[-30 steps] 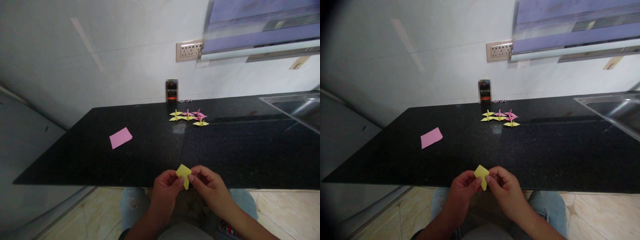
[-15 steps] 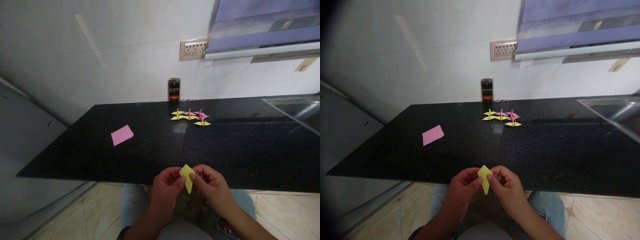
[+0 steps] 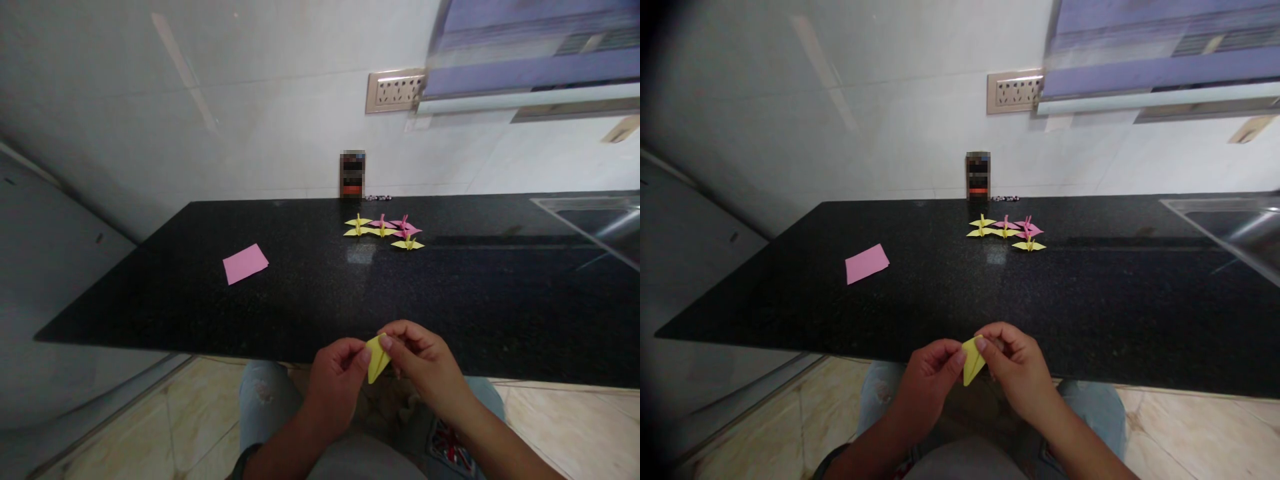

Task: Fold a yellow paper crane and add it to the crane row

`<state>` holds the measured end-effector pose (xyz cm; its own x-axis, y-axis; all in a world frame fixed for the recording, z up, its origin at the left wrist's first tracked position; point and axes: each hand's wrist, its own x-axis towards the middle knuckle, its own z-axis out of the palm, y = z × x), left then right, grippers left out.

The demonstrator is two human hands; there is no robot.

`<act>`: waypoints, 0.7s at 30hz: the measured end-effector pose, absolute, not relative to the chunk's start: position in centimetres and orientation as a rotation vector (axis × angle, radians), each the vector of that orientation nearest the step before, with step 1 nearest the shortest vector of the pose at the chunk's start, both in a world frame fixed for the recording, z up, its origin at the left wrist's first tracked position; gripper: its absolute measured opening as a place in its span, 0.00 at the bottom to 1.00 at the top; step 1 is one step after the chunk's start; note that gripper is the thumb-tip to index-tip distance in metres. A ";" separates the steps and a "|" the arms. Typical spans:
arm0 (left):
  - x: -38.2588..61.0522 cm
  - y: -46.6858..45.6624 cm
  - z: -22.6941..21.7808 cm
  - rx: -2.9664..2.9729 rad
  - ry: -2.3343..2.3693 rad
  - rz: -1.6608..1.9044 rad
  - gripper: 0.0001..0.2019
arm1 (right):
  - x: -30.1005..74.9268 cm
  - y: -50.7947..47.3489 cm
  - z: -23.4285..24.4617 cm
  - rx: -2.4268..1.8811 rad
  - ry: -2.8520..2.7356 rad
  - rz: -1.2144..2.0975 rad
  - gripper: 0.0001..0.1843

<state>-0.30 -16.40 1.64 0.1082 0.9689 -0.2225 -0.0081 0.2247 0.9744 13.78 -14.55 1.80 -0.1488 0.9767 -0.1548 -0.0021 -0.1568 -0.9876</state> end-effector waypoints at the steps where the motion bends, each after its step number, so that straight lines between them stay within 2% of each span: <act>1: -0.3 -16.4 1.6 1.046 1.192 0.969 0.12 | 13.8 -14.5 1.8 -1.234 -1.217 1.445 0.14; 9: -0.2 -16.5 1.7 0.944 1.093 0.916 0.13 | 14.2 -14.6 1.4 -1.108 -1.365 1.426 0.11; 14: -0.4 -16.7 1.8 1.197 1.233 0.938 0.13 | 15.0 -14.2 2.2 -1.027 -1.794 1.076 0.05; 21: -0.6 -16.6 2.7 1.592 1.369 0.832 0.13 | 15.1 -13.8 3.4 -0.965 -1.955 1.031 0.09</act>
<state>-0.61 -16.57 2.69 0.1771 0.9832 -0.0435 0.4141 -0.0344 0.9096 15.07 -13.83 3.36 -0.4657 0.8513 0.2418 0.2812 0.4014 -0.8717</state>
